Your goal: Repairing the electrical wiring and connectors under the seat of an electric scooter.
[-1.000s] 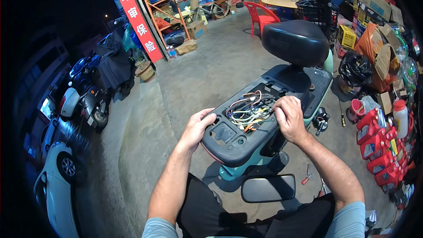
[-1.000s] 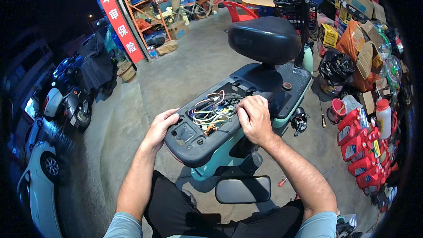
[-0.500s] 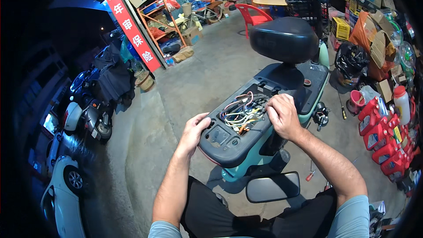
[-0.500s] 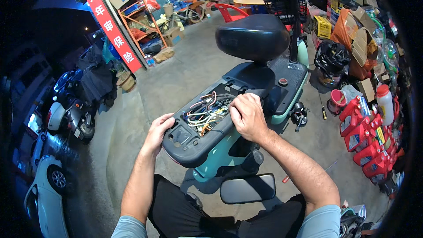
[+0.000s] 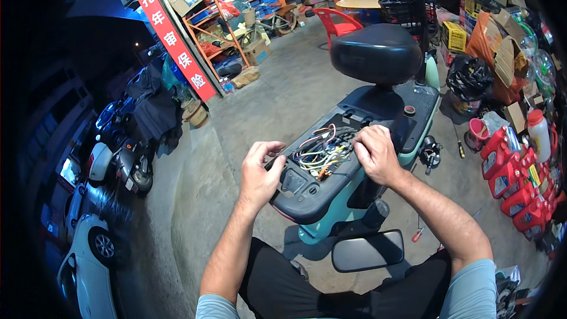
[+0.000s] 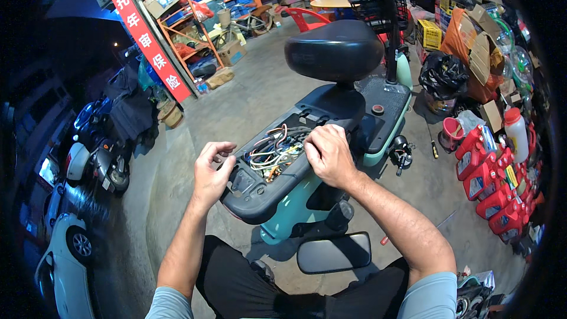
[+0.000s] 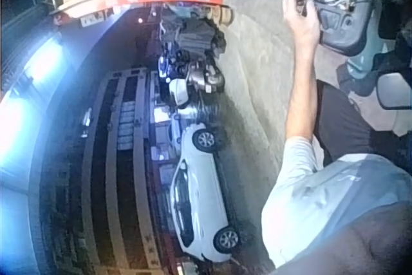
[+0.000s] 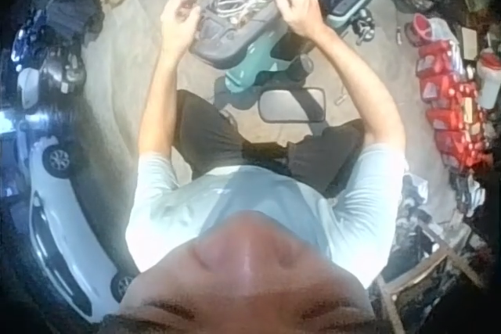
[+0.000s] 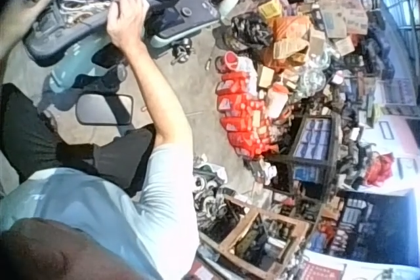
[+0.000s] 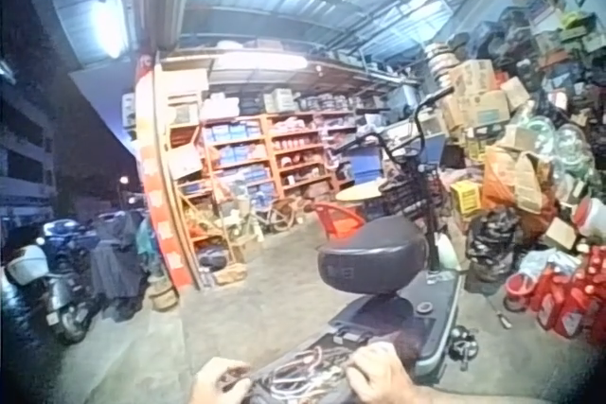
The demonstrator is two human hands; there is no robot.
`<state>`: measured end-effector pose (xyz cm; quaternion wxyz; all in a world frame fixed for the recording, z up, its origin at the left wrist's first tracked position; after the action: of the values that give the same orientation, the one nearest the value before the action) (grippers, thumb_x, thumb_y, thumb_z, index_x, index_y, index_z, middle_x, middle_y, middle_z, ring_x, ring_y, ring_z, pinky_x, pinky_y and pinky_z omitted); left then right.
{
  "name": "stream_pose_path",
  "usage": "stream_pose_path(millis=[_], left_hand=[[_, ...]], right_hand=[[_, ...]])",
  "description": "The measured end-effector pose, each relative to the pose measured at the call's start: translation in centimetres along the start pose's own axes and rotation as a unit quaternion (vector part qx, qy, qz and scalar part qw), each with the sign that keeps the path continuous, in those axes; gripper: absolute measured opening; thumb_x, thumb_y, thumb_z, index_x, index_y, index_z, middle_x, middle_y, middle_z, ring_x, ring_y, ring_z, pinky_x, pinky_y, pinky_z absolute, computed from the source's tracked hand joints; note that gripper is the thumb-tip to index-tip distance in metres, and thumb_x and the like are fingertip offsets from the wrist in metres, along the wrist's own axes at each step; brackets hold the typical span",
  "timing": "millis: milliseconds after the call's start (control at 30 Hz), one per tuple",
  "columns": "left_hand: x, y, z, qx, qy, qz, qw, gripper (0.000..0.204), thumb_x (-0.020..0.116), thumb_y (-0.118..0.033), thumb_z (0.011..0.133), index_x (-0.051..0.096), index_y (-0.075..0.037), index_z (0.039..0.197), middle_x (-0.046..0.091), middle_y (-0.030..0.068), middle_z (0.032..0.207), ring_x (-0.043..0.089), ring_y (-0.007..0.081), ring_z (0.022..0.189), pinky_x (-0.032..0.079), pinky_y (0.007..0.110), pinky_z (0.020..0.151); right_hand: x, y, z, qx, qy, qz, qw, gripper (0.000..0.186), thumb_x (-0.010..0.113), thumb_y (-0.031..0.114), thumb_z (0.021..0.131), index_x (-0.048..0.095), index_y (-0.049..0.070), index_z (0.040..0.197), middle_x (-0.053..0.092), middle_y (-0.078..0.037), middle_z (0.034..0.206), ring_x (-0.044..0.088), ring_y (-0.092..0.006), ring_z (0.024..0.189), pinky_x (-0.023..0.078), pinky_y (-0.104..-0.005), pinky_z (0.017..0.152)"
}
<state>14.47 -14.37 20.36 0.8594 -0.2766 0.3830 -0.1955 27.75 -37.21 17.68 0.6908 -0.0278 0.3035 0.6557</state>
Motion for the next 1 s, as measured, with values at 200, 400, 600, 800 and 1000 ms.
stream_pose_path(millis=[200, 400, 600, 800, 1000], left_hand=[[1.9, -4.8, 0.2, 0.146, 0.068, 0.046, 0.986, 0.014, 0.073, -0.001, 0.081, 0.073, -0.003, 0.094, 0.063, 0.0071, 0.084, 0.059, 0.0217, 0.082, 0.049, 0.034, 0.075], [2.1, -5.0, -0.2, 0.158, 0.057, 0.052, 0.984, 0.015, 0.074, -0.001, 0.079, 0.074, -0.005, 0.094, 0.061, 0.0068, 0.083, 0.057, 0.0228, 0.084, 0.048, 0.034, 0.076], [1.8, -4.6, -0.1, 0.136, 0.041, 0.058, 0.988, 0.015, 0.072, 0.000, 0.081, 0.073, -0.004, 0.095, 0.061, 0.0085, 0.089, 0.058, 0.0230, 0.088, 0.049, 0.035, 0.079], [1.4, -3.4, -0.1, 0.094, 0.023, 0.032, 0.995, 0.014, 0.070, 0.000, 0.083, 0.072, -0.003, 0.097, 0.062, 0.0085, 0.091, 0.060, 0.0220, 0.090, 0.052, 0.034, 0.080], [1.6, -3.4, 0.0, 0.089, 0.029, 0.035, 0.995, 0.013, 0.069, 0.000, 0.084, 0.072, -0.002, 0.097, 0.063, 0.0092, 0.092, 0.061, 0.0221, 0.090, 0.052, 0.033, 0.080]], right_hand=[[0.0, -0.5, 0.1, 0.017, 0.022, 0.019, 0.999, 0.006, 0.058, 0.009, 0.088, 0.058, 0.003, 0.088, 0.058, -0.011, 0.086, 0.058, -0.0298, 0.092, 0.040, -0.0422, 0.093], [-0.7, -2.3, -0.1, 0.053, -0.008, 0.041, 0.998, 0.013, 0.057, 0.004, 0.086, 0.056, 0.001, 0.098, 0.057, -0.014, 0.096, 0.058, -0.0316, 0.096, 0.042, -0.0420, 0.091], [-1.2, -3.5, 0.6, 0.114, -0.042, 0.078, 0.990, 0.018, 0.053, -0.005, 0.083, 0.054, -0.001, 0.100, 0.056, -0.015, 0.099, 0.061, -0.0315, 0.095, 0.050, -0.0395, 0.086], [-0.7, -4.0, 1.5, 0.150, -0.011, 0.076, 0.986, 0.019, 0.054, -0.006, 0.083, 0.059, -0.002, 0.100, 0.058, -0.015, 0.097, 0.064, -0.0303, 0.095, 0.052, -0.0376, 0.083], [0.8, -4.3, 3.4, 0.157, 0.147, -0.048, 0.975, 0.014, 0.067, 0.007, 0.086, 0.075, 0.006, 0.097, 0.068, -0.011, 0.098, 0.063, -0.0314, 0.101, 0.047, -0.0438, 0.092]])
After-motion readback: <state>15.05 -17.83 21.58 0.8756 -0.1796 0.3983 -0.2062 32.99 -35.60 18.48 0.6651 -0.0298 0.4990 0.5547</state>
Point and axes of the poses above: each hand's wrist, its own z-axis towards the middle knuckle, its own x-axis out of the palm, y = z × x, the point moved 8 cm from there along z, towards the middle knuckle
